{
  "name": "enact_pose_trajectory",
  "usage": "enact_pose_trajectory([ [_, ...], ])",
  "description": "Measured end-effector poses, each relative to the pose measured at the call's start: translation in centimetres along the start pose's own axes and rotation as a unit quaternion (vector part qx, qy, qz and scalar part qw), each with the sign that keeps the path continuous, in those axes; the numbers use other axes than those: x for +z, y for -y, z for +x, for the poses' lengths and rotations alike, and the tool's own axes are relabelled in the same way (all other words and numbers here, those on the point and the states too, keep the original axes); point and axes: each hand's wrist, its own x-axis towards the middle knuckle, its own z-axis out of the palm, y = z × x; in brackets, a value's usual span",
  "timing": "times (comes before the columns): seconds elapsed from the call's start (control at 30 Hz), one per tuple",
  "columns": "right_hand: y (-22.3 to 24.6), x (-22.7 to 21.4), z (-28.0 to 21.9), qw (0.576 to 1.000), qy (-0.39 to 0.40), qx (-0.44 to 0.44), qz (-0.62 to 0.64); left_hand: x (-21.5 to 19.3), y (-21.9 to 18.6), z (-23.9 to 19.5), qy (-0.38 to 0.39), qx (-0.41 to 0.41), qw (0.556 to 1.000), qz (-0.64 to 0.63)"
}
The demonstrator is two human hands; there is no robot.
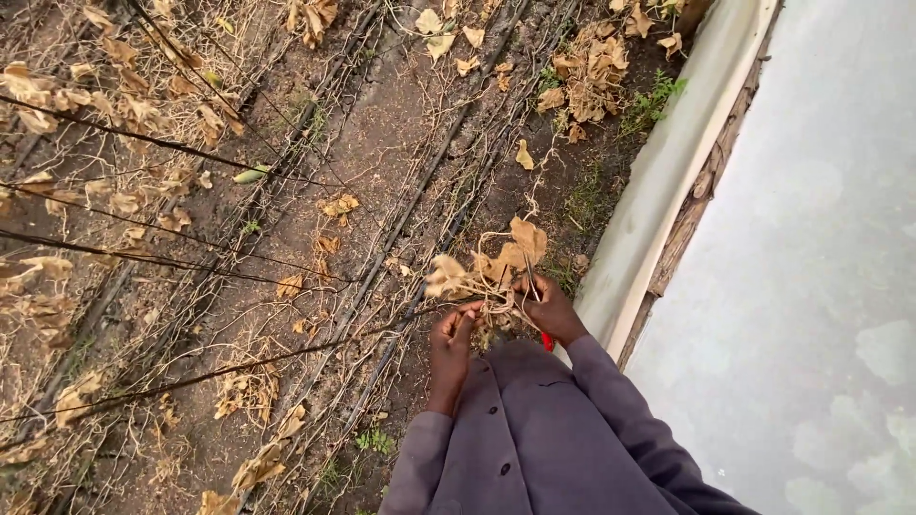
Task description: The person uses red-handled pruning shears to cut dried vines and leaves from a support structure along a greenhouse edge. They repeatedly reach for tangled vines, snip them, and drop the cut material onto the soil. The person moves along the row, clearing sections of the support line.
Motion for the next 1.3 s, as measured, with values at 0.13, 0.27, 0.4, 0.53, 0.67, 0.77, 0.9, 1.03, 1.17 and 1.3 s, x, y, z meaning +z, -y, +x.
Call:
enact_pose_trajectory([
  [0.13,1.6,0.0,0.0,0.999,-0.027,-0.036,-0.019,0.4,-2.9,-0.5,0.01,0.029,0.997,0.065],
  [0.27,2.1,-0.3,0.7,0.997,-0.065,-0.045,-0.023,0.3,-3.4,-0.6,0.005,0.04,0.993,0.111],
  [0.4,3.4,-5.6,1.3,0.971,-0.229,-0.03,-0.058,-3.0,-0.6,-0.9,-0.046,0.042,0.987,0.15],
  [0.53,-4.5,-15.2,6.0,0.93,-0.294,0.029,-0.218,-1.9,-4.1,-2.6,-0.044,0.043,0.983,0.174],
  [0.67,-0.4,-10.8,5.8,0.952,-0.247,0.003,-0.183,-1.4,-3.6,-1.2,-0.04,0.052,0.988,0.142],
  [0.77,5.7,-5.9,3.5,0.954,-0.168,0.057,-0.241,-2.1,0.2,-0.2,0.001,0.032,0.993,0.117],
  [0.9,8.9,-1.8,0.4,0.965,-0.052,0.045,-0.254,-1.8,-1.9,-1.4,0.012,0.006,1.0,-0.003],
  [1.03,8.7,0.9,-0.3,0.925,0.023,-0.022,-0.379,-0.7,-6.1,-2.7,-0.011,-0.033,0.997,-0.069],
  [1.17,8.4,3.0,0.2,0.951,0.106,-0.043,-0.289,-1.4,-1.5,-2.2,-0.015,-0.042,0.998,-0.033],
  [1.3,7.7,4.0,-0.4,0.964,0.153,-0.032,-0.216,-1.2,-2.9,-2.4,-0.012,-0.003,0.998,-0.056],
])
